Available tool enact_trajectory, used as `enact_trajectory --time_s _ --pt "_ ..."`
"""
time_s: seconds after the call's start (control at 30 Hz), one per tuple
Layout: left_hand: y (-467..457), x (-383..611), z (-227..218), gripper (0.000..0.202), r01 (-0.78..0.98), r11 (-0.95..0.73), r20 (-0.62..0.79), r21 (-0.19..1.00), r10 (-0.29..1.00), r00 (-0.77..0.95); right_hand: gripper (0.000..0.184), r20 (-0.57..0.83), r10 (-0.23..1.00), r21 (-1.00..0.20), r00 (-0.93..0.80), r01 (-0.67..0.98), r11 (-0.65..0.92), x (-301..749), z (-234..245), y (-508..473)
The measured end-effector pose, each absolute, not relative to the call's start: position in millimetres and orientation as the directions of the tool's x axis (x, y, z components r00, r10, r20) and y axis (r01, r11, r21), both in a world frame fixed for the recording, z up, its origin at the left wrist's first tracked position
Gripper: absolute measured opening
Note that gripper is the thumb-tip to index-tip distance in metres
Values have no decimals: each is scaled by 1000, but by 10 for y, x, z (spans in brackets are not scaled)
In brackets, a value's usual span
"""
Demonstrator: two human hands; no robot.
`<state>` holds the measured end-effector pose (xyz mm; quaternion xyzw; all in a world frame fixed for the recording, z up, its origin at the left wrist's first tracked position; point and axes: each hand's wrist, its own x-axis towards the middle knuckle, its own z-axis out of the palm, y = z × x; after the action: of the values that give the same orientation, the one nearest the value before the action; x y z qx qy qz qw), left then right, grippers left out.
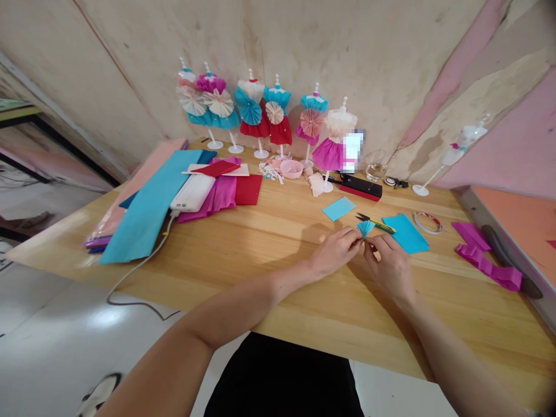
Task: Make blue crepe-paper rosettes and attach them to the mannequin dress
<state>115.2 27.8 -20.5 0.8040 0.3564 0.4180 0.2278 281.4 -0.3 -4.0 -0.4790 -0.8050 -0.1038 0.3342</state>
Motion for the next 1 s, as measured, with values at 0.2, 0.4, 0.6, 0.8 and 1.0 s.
enact_trajectory --time_s 0.2,0.4,0.6,0.8,1.0 --pt "252 1141 -174 13 469 -660 518 587 751 409 10 608 763 -295 -220 829 475 2773 -16 -47" --pt "260 1126 -143 17 434 -670 523 602 741 421 11 556 818 -419 -147 800 429 2796 6 -28" --pt "272 1136 -177 19 482 -694 536 535 720 442 12 566 796 -355 -215 807 471 2782 -13 -23" --pt "303 1134 -182 15 491 -716 551 495 696 459 13 558 802 -362 -213 807 467 2750 -9 -48" --pt "302 1116 -150 16 437 -709 548 553 705 450 12 505 853 -497 -128 765 410 2782 3 -18"
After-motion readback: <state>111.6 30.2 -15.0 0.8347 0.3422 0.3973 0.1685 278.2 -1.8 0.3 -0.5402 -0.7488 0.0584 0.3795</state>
